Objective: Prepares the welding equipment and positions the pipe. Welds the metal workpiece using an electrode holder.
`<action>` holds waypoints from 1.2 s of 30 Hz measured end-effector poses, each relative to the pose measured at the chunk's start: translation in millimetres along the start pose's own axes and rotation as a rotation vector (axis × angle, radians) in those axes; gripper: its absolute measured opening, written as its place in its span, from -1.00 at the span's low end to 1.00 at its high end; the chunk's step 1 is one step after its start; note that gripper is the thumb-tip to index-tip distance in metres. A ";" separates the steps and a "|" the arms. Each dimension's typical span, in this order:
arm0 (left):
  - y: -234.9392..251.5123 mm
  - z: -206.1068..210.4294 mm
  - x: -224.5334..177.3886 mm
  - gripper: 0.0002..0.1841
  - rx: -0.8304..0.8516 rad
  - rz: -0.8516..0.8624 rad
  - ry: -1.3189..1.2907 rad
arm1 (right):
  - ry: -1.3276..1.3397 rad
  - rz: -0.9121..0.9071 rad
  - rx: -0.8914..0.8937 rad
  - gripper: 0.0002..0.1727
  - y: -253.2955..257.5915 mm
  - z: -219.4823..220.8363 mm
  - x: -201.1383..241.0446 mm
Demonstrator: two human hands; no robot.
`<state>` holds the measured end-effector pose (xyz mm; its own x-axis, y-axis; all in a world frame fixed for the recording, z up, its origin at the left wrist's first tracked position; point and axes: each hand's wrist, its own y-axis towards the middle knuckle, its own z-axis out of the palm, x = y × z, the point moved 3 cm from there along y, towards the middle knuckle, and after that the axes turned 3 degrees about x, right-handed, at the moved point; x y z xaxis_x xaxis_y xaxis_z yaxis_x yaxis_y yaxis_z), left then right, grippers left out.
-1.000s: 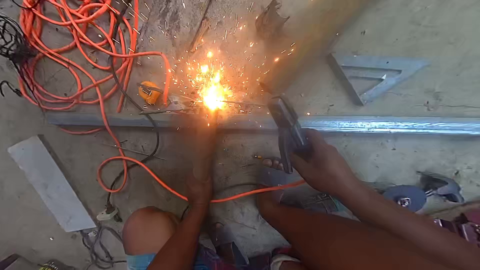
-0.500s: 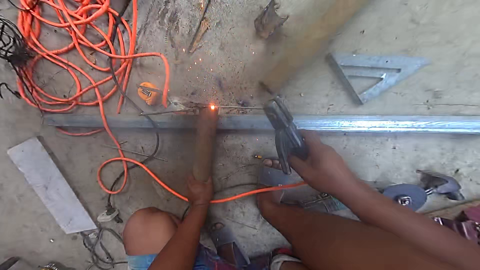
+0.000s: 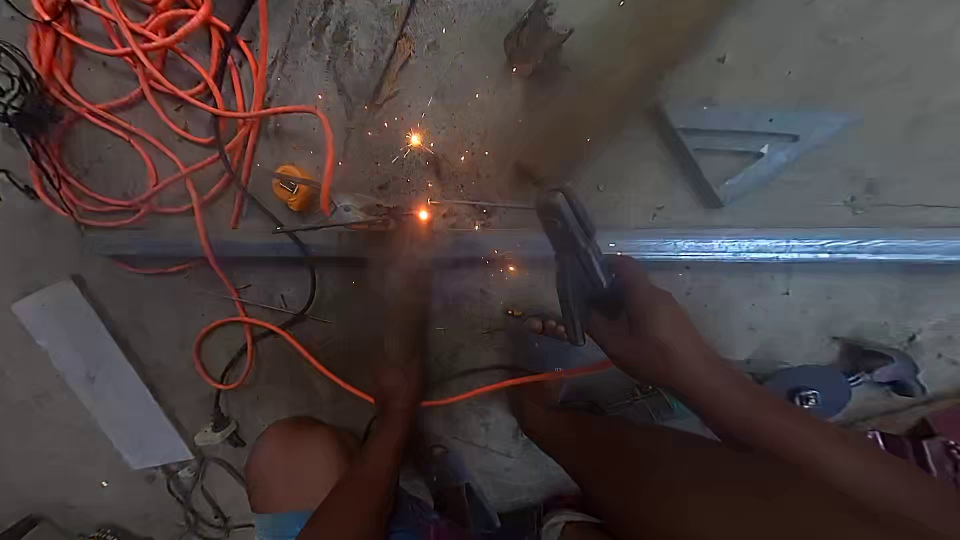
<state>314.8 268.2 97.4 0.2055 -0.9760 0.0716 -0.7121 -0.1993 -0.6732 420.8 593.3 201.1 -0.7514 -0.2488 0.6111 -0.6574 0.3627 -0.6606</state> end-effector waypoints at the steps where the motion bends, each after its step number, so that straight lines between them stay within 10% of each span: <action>1: -0.1 -0.1 0.1 -0.14 -0.006 0.006 0.000 | -0.021 0.001 0.015 -0.42 0.5 0.7 -0.8; 36: 1.9 3.0 2.4 -0.10 -0.005 0.006 0.025 | -0.203 -0.098 0.038 -0.47 1.0 3.2 5.5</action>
<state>315.9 265.7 94.0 0.1850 -0.9790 0.0860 -0.7166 -0.1943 -0.6699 415.9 589.4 202.4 -0.6773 -0.4581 0.5756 -0.7267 0.2944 -0.6207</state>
